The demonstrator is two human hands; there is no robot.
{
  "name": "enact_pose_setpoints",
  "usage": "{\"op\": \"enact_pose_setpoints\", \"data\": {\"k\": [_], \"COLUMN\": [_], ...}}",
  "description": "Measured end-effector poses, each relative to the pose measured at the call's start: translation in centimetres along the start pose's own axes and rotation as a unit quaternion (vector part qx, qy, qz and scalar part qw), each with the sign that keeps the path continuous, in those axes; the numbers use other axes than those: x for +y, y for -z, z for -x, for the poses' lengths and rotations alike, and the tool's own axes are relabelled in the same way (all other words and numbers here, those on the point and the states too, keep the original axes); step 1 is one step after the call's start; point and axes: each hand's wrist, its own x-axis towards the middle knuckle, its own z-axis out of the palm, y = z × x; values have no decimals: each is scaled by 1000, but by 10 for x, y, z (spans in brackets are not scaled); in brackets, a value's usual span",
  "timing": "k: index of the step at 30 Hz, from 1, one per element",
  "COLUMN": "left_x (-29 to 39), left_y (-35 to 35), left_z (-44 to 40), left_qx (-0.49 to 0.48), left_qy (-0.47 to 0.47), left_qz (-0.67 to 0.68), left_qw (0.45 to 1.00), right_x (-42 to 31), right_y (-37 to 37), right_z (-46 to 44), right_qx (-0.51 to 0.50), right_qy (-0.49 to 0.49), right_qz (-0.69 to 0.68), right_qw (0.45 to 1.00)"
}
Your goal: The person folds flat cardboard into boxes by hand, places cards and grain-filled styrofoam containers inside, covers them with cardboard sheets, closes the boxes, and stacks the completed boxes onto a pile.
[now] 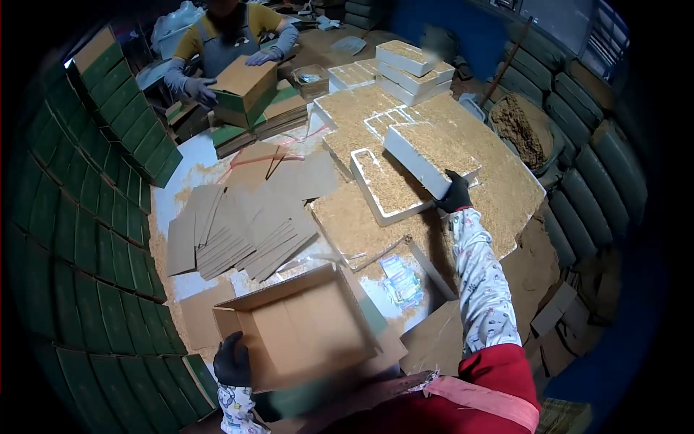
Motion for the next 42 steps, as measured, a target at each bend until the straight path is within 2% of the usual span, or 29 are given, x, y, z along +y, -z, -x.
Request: {"op": "enact_pose_setpoints", "data": {"k": [1,2,4,6,7,9,10,12,14,17,18,20,21,22,24,26,28,29,30,31,32,33,34,36,37,38,39,40,42], "left_x": [1,2,0,-6,-17,-36,-44,-54,-60,-34,-33,-65,-74,-62,-36,-53,-69,-87,-113,-149,-191,-232,-270,-314,-322,-324,-321,-319,-318], "left_y": [1,2,2,-4,-11,-14,-15,-19,-19,3,2,-33,-43,-40,-14,-29,-21,-14,-7,-14,-28,-37,-46,-66,-65,-61,-58,-54,-38], "left_z": [0,-2,-4,-7,-11,-17,-23,-40,-43,-28,-26,-22,-18,-17,-14,-16,-16,-20,-28,-39,-52,-65,-79,-104,-110,-111,-114,-114,-117], "left_qx": [-1,1,-23,1,-4,-3,-18,-35,-40,-147,-151,-106,-27,66,8,-56,-10,-58,-106,-67,-27,-66,-100,-117,-142,-165,-190,-212,-257], "left_qy": [-11,-3,-35,-47,-49,-30,37,156,247,243,270,5,-107,-211,-85,13,-40,62,162,127,84,89,85,87,92,99,103,109,111], "left_qz": [6,8,12,4,57,100,216,441,646,749,736,534,395,228,320,372,382,529,653,500,330,136,-63,-220,-271,-289,-295,-299,-315], "left_qw": [1000,1000,999,999,997,995,976,883,721,599,602,839,912,948,944,927,923,844,733,854,940,984,989,965,948,938,931,924,907], "right_x": [5,12,26,45,62,90,101,123,140,156,157,162,165,168,174,183,198,201,202,204,206,207,212,223,227,232,231,215,187], "right_y": [-8,-3,11,0,-15,-40,-51,-64,-66,-51,-46,-34,-33,-31,-36,-28,-17,-9,-1,6,10,13,-3,-36,-36,-28,-9,-47,-46], "right_z": [50,69,95,130,156,210,232,267,295,324,335,361,370,370,367,341,325,316,305,294,284,274,287,312,308,302,290,322,322], "right_qx": [-113,-200,-300,-342,-373,-443,-477,-535,-565,-578,-575,-497,-446,-409,-415,-407,-421,-419,-361,-291,-285,-351,-328,-282,-307,-321,-329,-311,-198], "right_qy": [118,217,417,394,325,379,409,474,490,429,393,158,56,-22,-45,-6,55,53,104,151,149,256,265,279,286,292,396,322,489], "right_qz": [103,235,447,478,417,416,425,445,451,486,496,488,460,410,430,574,633,630,739,830,828,830,849,883,878,874,822,834,706], "right_qw": [981,926,732,706,762,698,651,540,487,496,519,699,766,815,801,710,648,651,559,452,458,352,319,252,232,219,244,322,472]}}
